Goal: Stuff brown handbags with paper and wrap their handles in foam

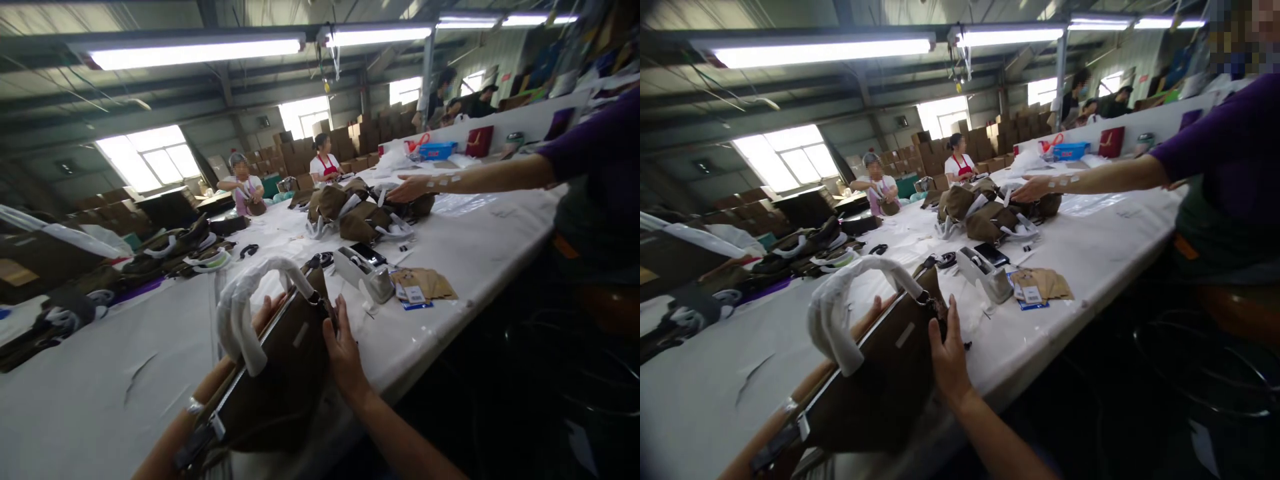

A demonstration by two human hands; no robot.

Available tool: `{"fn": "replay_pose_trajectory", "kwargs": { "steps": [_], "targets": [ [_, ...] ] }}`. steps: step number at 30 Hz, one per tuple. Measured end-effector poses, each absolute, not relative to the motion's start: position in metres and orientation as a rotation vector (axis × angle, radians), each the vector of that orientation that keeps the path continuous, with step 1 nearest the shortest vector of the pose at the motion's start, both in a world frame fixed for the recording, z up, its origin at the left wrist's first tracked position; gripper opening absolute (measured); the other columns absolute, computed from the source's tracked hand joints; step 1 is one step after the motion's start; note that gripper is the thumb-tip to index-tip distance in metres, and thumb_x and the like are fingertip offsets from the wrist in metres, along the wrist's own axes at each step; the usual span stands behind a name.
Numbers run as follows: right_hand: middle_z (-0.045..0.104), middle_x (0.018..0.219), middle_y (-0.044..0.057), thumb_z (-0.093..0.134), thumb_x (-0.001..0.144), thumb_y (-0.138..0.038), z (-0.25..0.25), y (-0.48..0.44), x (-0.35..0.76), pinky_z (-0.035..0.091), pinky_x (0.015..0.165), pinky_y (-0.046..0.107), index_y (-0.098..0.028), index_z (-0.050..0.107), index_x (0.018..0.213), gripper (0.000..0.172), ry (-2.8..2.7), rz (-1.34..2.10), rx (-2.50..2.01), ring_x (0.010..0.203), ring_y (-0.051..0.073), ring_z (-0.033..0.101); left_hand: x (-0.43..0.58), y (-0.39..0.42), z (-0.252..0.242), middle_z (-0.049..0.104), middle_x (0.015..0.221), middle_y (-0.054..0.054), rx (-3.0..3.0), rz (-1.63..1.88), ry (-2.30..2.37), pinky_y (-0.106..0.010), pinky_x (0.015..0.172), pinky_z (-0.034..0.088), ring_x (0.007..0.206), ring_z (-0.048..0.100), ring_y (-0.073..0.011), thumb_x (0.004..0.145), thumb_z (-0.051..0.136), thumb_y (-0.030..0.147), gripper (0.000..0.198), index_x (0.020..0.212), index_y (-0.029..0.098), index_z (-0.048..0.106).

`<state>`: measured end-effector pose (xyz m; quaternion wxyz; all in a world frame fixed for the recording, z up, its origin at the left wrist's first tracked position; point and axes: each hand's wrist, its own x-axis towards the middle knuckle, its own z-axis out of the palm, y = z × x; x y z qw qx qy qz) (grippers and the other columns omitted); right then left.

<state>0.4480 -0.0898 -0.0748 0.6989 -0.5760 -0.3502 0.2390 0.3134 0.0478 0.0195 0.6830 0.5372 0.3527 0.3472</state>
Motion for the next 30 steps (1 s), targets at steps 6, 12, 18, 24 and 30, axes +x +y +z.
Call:
{"fn": "replay_pose_trajectory", "kwargs": {
  "steps": [6,12,18,24,30],
  "targets": [
    [0.044,0.154,0.008,0.047,0.101,-0.043,-0.064,-0.097,0.482,0.030,0.121,0.050,-0.023,0.042,0.149,0.052,-0.973,0.160,-1.324,0.144,0.024,0.037,0.260,0.007,0.073,0.063,0.138,-0.014,1.327,0.891,0.800,-0.048,0.109,0.041,0.133,0.051,-0.0368,0.083,0.034,0.086,0.092,0.141,0.017,0.055],
    [0.058,0.140,0.008,0.061,0.097,-0.030,0.008,-0.080,0.474,0.041,0.113,0.040,-0.023,0.049,0.143,0.048,-1.202,-0.336,-1.174,0.132,0.022,0.050,0.274,-0.037,0.135,0.071,0.119,-0.010,2.150,0.646,0.931,-0.044,0.094,0.048,0.109,0.064,-0.0351,0.080,0.064,0.068,0.072,0.134,0.022,0.059],
    [0.073,0.112,0.008,0.064,0.093,-0.024,0.056,-0.057,0.480,0.052,0.095,0.033,-0.018,0.069,0.117,0.025,-1.385,-0.211,-1.156,0.104,0.022,0.067,0.278,-0.012,0.156,0.069,0.094,-0.003,2.434,0.632,0.908,-0.033,0.069,0.054,0.074,0.066,-0.0213,0.088,0.061,0.044,0.056,0.138,0.020,0.051],
    [0.074,0.101,0.005,0.069,0.089,-0.022,0.062,-0.079,0.472,0.053,0.081,0.026,-0.020,0.072,0.108,0.019,-1.416,-0.062,-1.074,0.086,0.017,0.069,0.249,-0.006,0.138,0.062,0.131,-0.011,3.109,1.260,0.958,-0.040,0.088,0.053,0.108,0.063,-0.0286,0.096,0.056,0.031,0.034,0.128,0.026,0.065],
    [0.071,0.081,0.005,0.060,0.095,-0.046,0.064,-0.088,0.473,0.050,0.065,0.026,-0.018,0.072,0.093,0.031,-1.463,0.734,-0.943,0.073,0.016,0.066,0.247,-0.033,0.130,0.075,0.104,-0.009,2.773,1.042,0.876,-0.033,0.083,0.051,0.095,0.068,-0.0250,0.098,0.054,0.039,0.029,0.109,0.021,0.073]
  ]
}}
